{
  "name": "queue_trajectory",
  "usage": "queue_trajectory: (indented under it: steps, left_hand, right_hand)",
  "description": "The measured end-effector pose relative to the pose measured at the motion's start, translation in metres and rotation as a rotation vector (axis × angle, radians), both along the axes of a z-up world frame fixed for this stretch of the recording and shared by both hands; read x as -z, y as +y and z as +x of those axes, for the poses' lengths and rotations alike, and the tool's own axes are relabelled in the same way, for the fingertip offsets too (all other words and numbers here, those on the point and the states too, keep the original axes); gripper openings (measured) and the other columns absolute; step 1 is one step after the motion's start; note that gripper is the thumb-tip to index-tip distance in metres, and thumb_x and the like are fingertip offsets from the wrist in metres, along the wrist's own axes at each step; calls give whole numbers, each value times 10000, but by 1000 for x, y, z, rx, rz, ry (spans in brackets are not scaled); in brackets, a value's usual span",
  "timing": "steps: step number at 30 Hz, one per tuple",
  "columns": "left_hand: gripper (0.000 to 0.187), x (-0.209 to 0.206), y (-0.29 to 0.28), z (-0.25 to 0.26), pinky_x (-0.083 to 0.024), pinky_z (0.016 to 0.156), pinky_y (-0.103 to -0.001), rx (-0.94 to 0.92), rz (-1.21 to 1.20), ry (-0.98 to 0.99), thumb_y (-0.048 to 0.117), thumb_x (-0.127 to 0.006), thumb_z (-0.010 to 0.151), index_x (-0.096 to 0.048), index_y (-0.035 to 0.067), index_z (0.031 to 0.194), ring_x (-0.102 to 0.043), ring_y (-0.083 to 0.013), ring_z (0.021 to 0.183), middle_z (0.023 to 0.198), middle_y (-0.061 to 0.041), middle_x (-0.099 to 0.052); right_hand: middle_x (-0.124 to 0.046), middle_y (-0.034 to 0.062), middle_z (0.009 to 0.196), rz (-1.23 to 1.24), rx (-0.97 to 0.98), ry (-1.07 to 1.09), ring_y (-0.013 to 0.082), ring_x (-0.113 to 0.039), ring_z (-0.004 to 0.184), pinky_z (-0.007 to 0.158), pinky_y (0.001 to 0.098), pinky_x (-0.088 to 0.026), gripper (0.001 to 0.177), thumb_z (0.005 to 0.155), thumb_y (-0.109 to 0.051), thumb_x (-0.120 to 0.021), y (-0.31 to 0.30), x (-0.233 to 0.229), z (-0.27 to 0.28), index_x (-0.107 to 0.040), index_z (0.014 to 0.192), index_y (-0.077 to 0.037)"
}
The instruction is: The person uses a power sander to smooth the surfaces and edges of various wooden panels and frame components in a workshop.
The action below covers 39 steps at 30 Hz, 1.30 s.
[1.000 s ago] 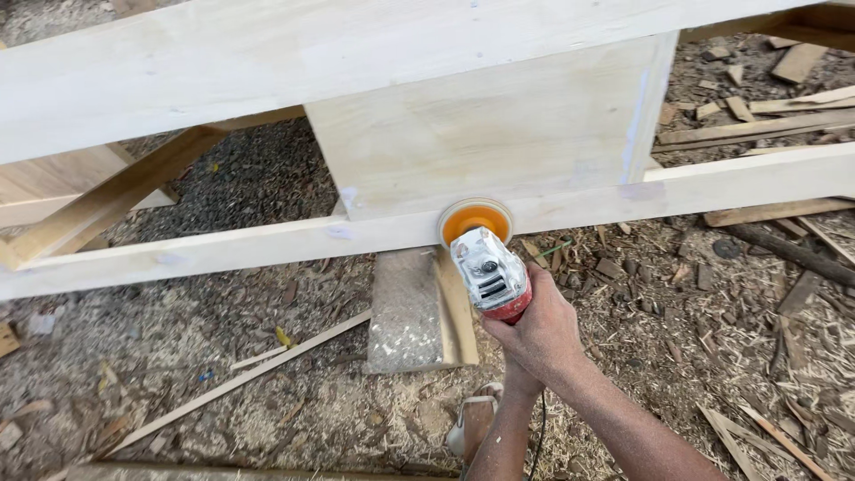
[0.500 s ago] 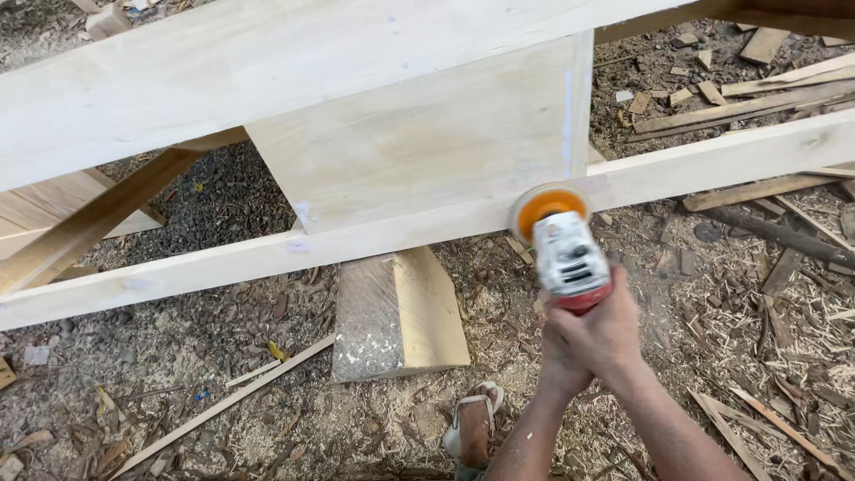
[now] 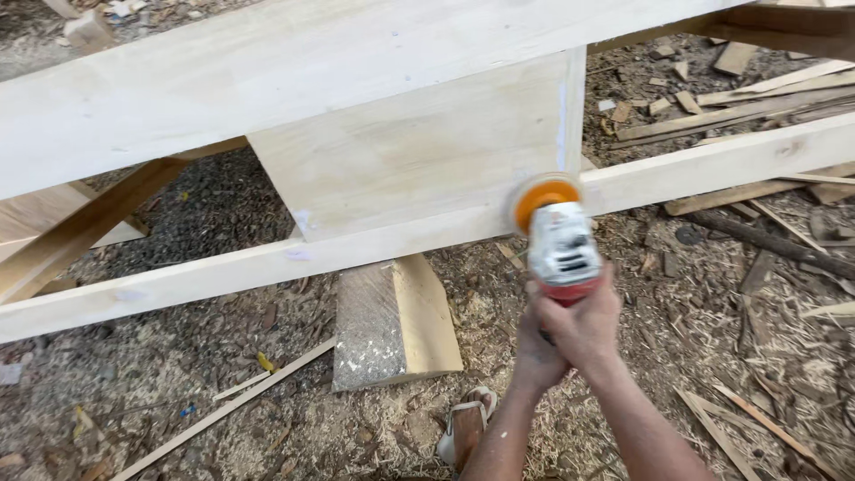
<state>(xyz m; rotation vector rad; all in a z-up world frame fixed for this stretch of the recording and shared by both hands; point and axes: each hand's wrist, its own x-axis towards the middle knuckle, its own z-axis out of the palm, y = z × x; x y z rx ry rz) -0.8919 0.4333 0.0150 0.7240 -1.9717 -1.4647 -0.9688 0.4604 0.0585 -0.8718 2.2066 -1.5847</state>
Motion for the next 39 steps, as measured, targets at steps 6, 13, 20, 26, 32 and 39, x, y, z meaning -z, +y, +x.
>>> queue_trajectory:
  steps: [6,13,20,26,32,39]
  left_hand:
    - [528,2,-8,12,-637,887,-386,-140,36,-41,220,-738,898,-498,63,1342,-679,-210,1054,1238,-98,-637]
    - [523,-15,12,-30,-617,963,-402,-44,11,-9,209,-752,893,-529,54,1339,-688,-241,1125,1255,-108,-652]
    - [576,-36,27,-92,-581,985,-383,85,80,-89,260,-783,835,-570,85,1342,-714,-226,1104,1235,-80,-683]
    - [819,-27,30,-156,-577,990,-372,203,-50,-399,387,-873,712,-493,72,1365,-703,-228,1073,1217,-95,-651]
    - [859,-28,32,-161,-568,967,-386,264,-77,-548,422,-849,729,-440,110,1417,-670,-228,1072,1243,-98,-609]
    - [541,13,37,-93,-592,999,-407,67,-85,-184,301,-776,880,-626,100,1360,-716,-221,1167,1313,-95,-707]
  right_hand:
    - [-686,207,1185,135,-184,-23,281,-751,1037,835,385,-658,803,769,-298,-848,-16,-30,24,-411,1356,32]
    - [-677,210,1149,25,-69,-39,277,-749,1014,789,386,-672,782,758,-285,-846,7,-15,-27,-409,1321,36]
    - [-705,199,1133,-44,100,-72,263,-767,987,793,372,-676,688,789,-277,-839,35,-3,-101,-443,1251,42]
    - [-665,195,1233,-253,214,-82,262,-718,1056,906,408,-628,674,826,-197,-798,59,-10,-161,-440,1353,21]
    - [-646,164,1208,-220,241,-100,241,-702,1058,912,394,-608,641,838,-191,-800,64,-8,-163,-453,1336,17]
    - [-746,168,1083,-164,126,-158,255,-771,968,849,371,-632,682,677,-191,-825,52,20,-102,-513,1251,7]
